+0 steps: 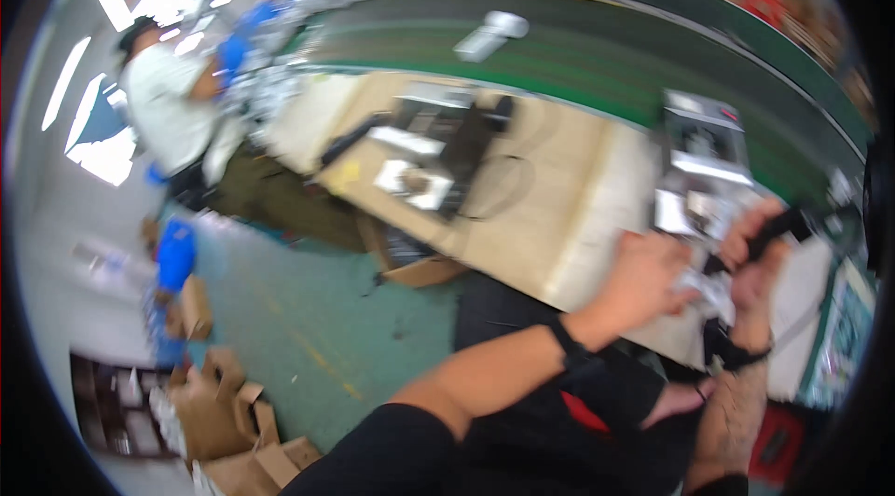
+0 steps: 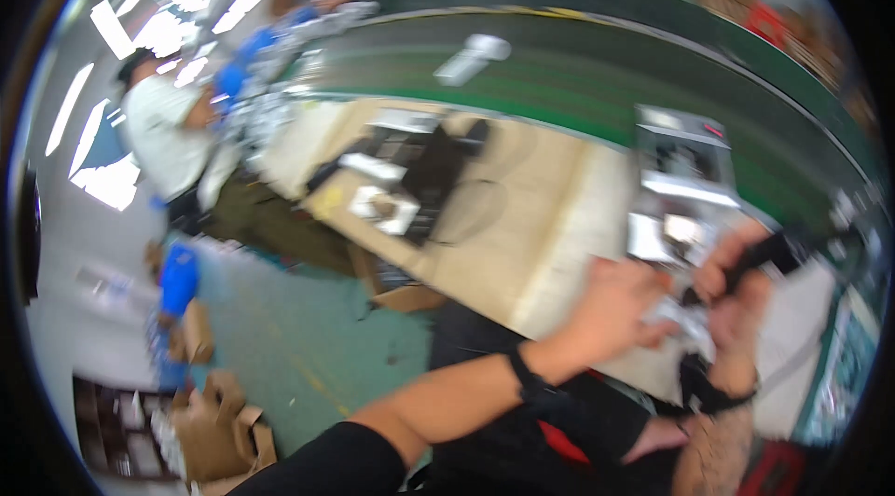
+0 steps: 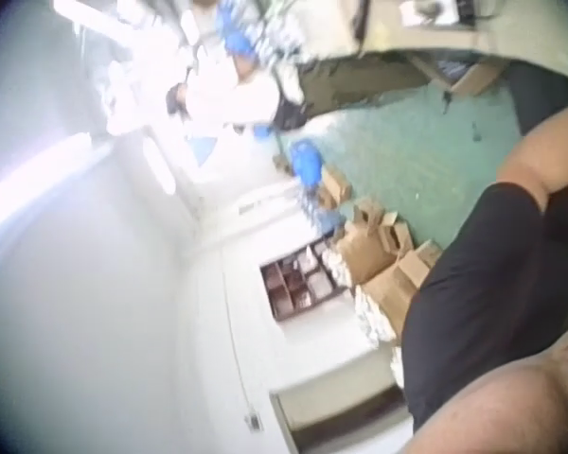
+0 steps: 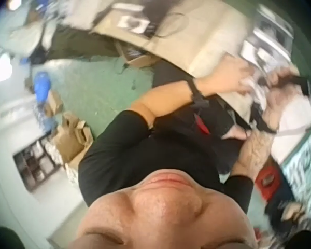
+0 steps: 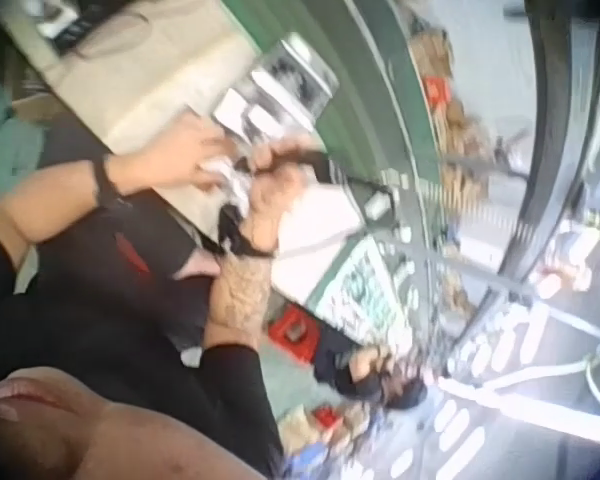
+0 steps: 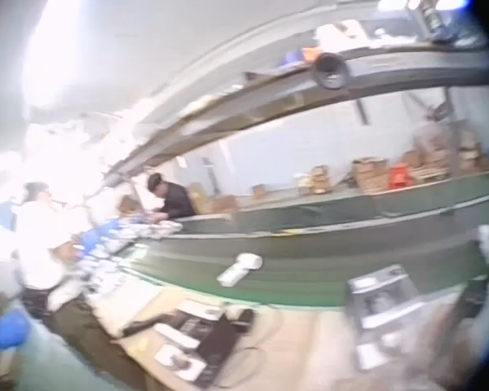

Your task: The recorder is using an electric screwdriver to assemble components of small portable handheld fans at an industrial workbench.

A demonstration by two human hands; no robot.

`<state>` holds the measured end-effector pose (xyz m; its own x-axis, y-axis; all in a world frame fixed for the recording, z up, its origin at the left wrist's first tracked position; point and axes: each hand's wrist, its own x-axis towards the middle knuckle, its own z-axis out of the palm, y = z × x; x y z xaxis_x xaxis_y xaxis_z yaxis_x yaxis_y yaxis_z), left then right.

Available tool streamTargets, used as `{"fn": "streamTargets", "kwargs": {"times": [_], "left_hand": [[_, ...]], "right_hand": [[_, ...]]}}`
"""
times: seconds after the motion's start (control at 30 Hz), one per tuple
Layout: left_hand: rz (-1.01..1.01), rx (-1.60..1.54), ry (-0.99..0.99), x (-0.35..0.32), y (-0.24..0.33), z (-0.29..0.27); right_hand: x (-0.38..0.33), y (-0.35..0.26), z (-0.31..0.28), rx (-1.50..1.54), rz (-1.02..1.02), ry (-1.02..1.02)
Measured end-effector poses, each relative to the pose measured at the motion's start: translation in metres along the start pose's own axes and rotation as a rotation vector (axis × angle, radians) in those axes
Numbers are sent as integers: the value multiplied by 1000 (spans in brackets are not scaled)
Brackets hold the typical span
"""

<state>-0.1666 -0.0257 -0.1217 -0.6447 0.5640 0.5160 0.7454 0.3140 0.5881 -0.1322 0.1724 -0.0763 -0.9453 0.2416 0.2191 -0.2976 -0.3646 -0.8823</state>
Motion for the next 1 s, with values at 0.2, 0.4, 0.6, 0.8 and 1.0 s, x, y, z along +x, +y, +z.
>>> {"fn": "streamTargets", "kwargs": {"times": [0.2,0.4,0.6,0.8,1.0], "left_hand": [[-1,170,-77,2,-6,-10],[23,90,-69,6,6,8],[12,115,-71,4,7,5],[15,117,-69,6,7,4],[-6,93,-120,8,11,0]], "right_hand": [[11,-16,54,-165,-51,-67],[13,-27,35,-147,-145,-89],[41,-33,47,-1,-361,-39],[52,-21,50,-243,-352,10],[35,-42,53,-311,-270,6]]}}
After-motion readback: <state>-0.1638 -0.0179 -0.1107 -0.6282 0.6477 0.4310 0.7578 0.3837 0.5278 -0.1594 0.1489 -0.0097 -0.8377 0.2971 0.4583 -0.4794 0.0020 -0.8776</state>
